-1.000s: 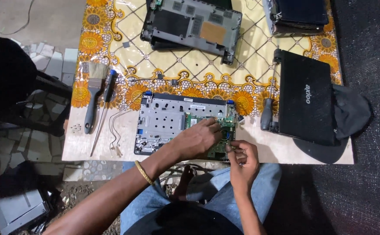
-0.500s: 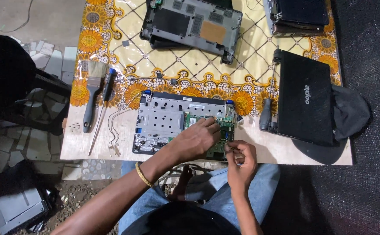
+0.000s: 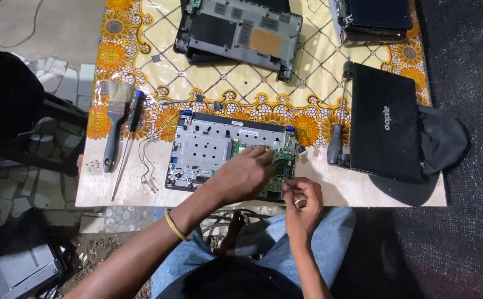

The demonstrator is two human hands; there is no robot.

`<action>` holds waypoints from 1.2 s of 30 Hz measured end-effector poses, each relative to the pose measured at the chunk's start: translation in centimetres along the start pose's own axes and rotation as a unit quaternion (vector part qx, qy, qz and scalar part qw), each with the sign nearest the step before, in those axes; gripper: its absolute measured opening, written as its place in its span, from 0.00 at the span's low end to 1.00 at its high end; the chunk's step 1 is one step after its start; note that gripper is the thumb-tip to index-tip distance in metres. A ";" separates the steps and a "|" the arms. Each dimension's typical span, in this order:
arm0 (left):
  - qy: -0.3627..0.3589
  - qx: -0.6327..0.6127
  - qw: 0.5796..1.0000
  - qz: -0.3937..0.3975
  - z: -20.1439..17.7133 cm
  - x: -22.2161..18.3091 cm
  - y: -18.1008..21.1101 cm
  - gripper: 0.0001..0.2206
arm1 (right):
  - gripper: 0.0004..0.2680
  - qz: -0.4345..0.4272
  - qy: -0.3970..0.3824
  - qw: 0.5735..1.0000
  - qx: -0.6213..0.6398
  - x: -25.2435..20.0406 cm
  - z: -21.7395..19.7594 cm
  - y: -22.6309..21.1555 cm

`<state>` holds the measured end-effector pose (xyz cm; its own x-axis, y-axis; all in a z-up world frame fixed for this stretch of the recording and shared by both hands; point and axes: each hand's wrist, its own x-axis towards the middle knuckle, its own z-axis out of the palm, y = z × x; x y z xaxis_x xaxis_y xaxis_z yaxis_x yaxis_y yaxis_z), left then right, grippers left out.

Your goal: Disassembling a laptop by removing screws and prying off the back cover to access the motherboard.

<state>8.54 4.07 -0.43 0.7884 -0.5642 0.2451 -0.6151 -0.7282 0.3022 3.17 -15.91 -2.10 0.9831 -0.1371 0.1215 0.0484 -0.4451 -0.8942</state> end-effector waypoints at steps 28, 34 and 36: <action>-0.203 0.064 0.977 -0.022 -1.2 1.3 1.1 0.14 | 0.04 0.064 0.006 0.998 -0.016 -0.2 0.1 1.0; -0.212 0.074 0.972 -0.067 -4.1 0.2 -0.6 0.14 | 0.04 0.053 0.000 0.999 -0.012 -0.1 -0.1 0.5; -0.091 -0.029 0.992 -0.081 -5.2 -0.9 -0.3 0.10 | 0.04 0.054 0.005 0.998 -0.020 -0.2 -0.1 0.1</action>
<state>7.97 6.86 4.00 0.8625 -0.5057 0.0207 -0.4748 -0.7944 0.3788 2.96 -15.96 -2.17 0.9802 -0.1957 0.0292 -0.0657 -0.4614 -0.8848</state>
